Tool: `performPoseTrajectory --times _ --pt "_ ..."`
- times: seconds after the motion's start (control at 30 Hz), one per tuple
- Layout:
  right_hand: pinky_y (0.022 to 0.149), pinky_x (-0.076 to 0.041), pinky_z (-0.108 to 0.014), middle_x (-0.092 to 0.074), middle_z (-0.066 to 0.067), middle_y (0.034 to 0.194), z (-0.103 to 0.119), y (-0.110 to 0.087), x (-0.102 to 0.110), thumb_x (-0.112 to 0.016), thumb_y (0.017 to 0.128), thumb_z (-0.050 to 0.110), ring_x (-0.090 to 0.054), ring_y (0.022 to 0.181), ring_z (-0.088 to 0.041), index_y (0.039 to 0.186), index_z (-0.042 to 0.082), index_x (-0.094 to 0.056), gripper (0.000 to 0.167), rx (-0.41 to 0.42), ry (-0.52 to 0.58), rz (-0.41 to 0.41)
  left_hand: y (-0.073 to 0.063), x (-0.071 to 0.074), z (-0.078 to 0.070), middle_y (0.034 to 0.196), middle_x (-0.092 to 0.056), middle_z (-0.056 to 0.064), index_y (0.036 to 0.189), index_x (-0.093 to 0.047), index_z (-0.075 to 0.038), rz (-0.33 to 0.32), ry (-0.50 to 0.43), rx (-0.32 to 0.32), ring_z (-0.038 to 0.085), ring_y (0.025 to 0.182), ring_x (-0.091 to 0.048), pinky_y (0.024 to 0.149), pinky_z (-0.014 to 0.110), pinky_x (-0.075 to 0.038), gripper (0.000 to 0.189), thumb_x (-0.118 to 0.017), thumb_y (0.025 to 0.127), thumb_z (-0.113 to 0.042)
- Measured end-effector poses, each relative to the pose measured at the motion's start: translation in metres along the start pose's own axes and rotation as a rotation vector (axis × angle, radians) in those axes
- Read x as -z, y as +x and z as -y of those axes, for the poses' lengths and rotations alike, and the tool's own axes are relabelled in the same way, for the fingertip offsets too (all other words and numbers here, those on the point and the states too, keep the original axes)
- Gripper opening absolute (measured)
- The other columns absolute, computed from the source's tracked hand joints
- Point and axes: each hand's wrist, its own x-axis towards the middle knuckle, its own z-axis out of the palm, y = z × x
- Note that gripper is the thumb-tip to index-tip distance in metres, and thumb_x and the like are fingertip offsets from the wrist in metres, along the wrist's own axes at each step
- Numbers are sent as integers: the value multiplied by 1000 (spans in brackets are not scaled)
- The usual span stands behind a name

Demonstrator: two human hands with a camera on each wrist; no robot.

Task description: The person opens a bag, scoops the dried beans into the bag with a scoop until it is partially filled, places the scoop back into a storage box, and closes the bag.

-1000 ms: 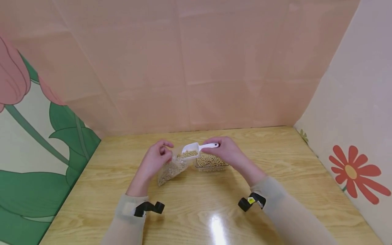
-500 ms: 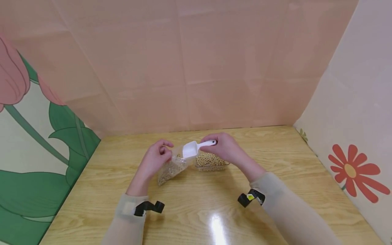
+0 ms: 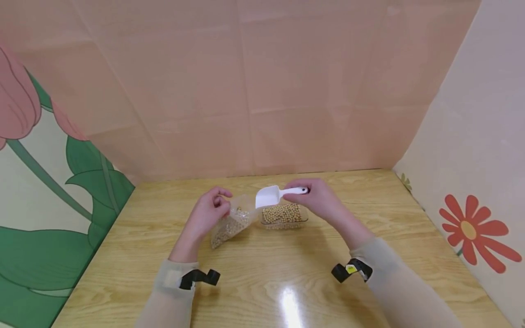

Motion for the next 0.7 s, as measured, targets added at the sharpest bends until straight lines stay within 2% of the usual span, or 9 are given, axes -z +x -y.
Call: performPoseTrajectory --times 0.17,0.37,0.47,0.7 --pt "77 -52 -31 -75 -10 128 -18 -4 11 -88 97 37 -61 96 -20 132 9 -80 45 -49 65 -42 -1 0 -2 79 -66 4 125 -70 -8 -2 -8 -5 20 67 -59 68 36 -53 29 -63 98 1" --pt "82 -53 -32 -71 -14 138 -40 -9 19 -87 97 40 -61 104 -22 130 8 -80 47 -63 21 -66 -1 1 -2 78 -66 4 124 -69 -8 -3 -7 -6 20 67 -59 66 36 -51 28 -63 98 1" --pt "82 -53 -32 -72 -13 136 -52 -10 19 -86 97 40 -62 105 -22 130 9 -81 46 -73 0 -69 -1 1 -1 78 -66 4 125 -69 -6 -2 -4 -6 20 67 -59 65 35 -50 29 -63 98 1" --pt "75 -49 -31 -77 -7 119 -79 -9 13 -86 96 45 -59 95 -21 127 12 -82 44 -82 -31 -43 0 0 0 79 -66 4 126 -69 -6 2 0 -4 20 67 -59 66 36 -52 30 -62 97 2"
